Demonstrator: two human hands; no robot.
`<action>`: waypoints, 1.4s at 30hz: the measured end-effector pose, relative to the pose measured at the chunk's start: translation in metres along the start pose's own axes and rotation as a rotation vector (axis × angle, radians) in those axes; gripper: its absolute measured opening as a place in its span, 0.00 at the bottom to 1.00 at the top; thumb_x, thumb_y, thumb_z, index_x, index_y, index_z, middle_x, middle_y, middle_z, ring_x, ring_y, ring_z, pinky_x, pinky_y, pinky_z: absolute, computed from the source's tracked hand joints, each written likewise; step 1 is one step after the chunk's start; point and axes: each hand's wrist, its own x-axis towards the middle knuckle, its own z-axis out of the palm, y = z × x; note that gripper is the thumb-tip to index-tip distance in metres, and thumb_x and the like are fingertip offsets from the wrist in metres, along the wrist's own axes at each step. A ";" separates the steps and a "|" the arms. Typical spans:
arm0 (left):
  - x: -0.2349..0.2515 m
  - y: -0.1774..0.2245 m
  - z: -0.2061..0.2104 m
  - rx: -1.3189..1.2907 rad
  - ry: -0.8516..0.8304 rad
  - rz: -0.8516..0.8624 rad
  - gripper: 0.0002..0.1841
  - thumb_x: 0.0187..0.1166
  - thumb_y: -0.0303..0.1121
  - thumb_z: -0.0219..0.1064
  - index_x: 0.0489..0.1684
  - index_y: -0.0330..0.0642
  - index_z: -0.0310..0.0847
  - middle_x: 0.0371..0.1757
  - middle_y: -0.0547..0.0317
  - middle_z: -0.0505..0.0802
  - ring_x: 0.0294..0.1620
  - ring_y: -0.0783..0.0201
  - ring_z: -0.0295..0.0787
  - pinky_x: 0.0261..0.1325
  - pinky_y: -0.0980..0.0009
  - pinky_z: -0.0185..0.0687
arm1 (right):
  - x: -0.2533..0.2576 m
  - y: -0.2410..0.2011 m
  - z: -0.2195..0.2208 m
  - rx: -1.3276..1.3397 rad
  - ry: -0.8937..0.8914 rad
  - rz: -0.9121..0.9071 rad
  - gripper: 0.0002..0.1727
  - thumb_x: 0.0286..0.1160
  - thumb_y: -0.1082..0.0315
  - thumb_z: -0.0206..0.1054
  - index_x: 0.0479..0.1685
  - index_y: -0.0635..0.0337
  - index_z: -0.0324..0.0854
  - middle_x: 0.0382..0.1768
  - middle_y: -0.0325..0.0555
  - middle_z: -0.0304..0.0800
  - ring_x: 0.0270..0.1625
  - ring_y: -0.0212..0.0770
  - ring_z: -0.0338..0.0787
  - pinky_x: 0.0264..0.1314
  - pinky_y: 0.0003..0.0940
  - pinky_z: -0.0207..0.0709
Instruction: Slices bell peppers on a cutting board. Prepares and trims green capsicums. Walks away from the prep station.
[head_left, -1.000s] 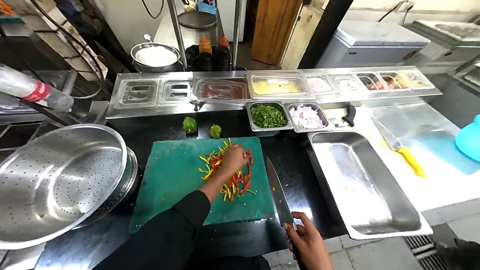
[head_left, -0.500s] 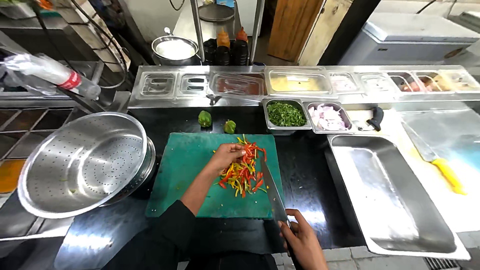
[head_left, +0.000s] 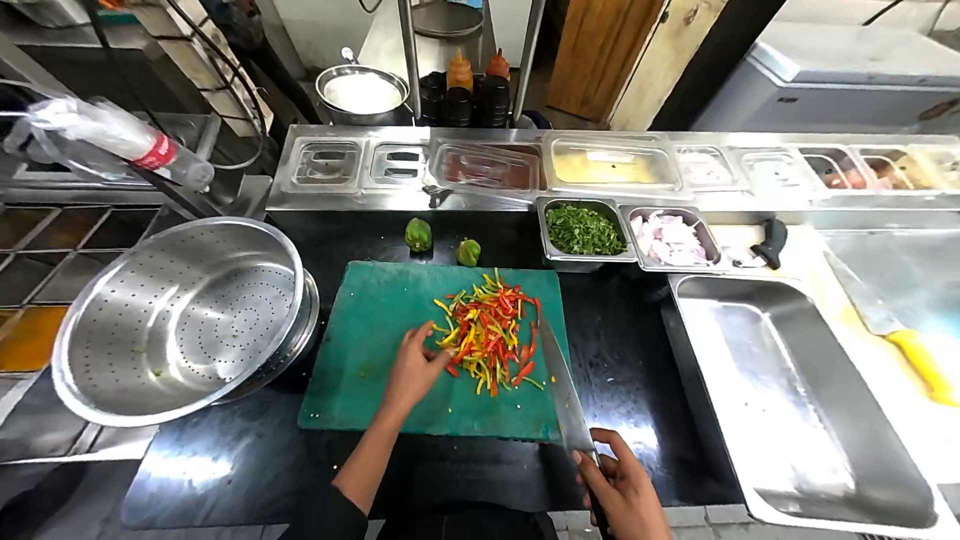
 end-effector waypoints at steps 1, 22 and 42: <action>0.001 0.006 0.001 0.021 -0.059 0.009 0.43 0.74 0.44 0.79 0.90 0.45 0.61 0.84 0.41 0.73 0.58 0.50 0.91 0.62 0.53 0.87 | 0.000 0.000 0.000 0.010 0.001 0.006 0.17 0.79 0.71 0.67 0.65 0.62 0.75 0.23 0.43 0.89 0.17 0.36 0.87 0.18 0.32 0.83; 0.030 0.130 -0.013 0.296 -0.334 0.308 0.24 0.79 0.30 0.70 0.77 0.50 0.78 0.66 0.43 0.89 0.64 0.45 0.88 0.68 0.41 0.80 | 0.006 0.032 0.006 0.131 0.119 0.025 0.18 0.77 0.68 0.68 0.64 0.59 0.77 0.22 0.42 0.90 0.16 0.37 0.87 0.16 0.32 0.82; 0.103 0.136 0.052 0.928 -0.692 0.468 0.52 0.55 0.37 0.90 0.89 0.67 0.64 0.93 0.47 0.57 0.87 0.33 0.58 0.77 0.34 0.68 | 0.047 0.091 -0.013 0.407 0.189 -0.023 0.17 0.79 0.66 0.66 0.63 0.60 0.75 0.22 0.44 0.89 0.14 0.38 0.86 0.14 0.33 0.82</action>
